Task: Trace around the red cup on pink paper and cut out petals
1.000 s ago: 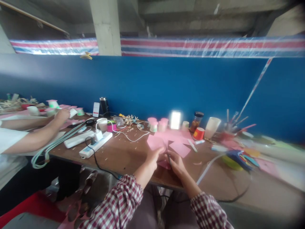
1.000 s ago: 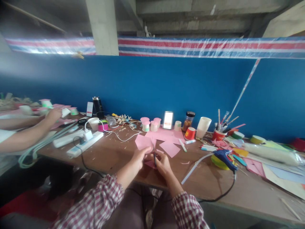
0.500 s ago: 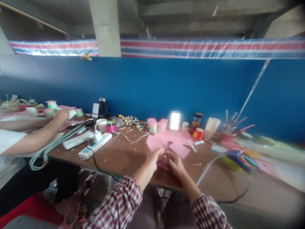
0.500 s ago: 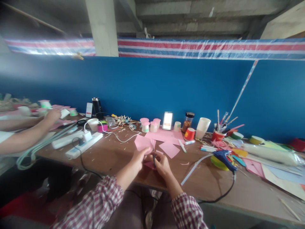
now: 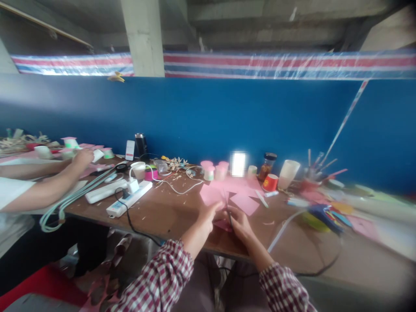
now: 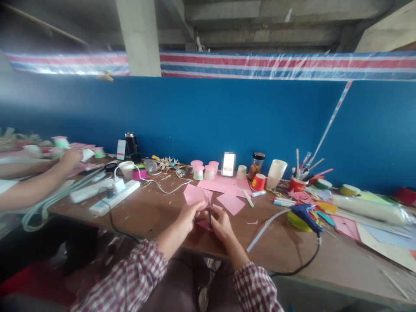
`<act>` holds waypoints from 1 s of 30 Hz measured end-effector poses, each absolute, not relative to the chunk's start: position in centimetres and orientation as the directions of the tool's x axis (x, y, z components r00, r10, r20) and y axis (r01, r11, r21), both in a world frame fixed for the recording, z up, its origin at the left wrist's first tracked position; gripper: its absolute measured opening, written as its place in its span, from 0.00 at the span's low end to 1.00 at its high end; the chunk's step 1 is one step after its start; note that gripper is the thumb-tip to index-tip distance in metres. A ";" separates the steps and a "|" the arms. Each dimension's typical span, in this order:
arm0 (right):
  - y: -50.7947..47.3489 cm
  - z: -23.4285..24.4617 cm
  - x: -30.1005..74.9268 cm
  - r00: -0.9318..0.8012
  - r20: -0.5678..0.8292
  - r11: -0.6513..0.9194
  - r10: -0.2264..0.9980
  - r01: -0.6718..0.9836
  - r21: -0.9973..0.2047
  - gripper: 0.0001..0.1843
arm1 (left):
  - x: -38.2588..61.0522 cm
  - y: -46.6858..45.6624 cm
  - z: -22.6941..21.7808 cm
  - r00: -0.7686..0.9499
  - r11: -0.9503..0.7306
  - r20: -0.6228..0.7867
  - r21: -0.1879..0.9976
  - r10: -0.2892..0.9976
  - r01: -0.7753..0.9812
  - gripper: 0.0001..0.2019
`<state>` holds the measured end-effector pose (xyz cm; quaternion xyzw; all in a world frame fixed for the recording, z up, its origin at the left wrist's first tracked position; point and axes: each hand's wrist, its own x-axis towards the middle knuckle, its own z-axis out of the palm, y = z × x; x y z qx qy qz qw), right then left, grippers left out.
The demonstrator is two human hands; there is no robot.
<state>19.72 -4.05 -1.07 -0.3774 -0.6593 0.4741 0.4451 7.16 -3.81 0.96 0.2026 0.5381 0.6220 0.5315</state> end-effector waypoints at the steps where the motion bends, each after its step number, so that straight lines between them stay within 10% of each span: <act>1: -4.0 -1.1 19.7 -0.319 0.230 0.267 0.920 0.077 -0.961 0.23 | 7.2 -3.8 1.0 -0.350 0.147 -0.322 0.884 0.880 -0.444 0.14; 30: -4.1 -0.8 19.7 -0.356 0.242 0.286 0.903 0.074 -0.956 0.23 | 7.1 -4.2 1.9 -0.356 0.149 -0.322 0.887 0.877 -0.437 0.13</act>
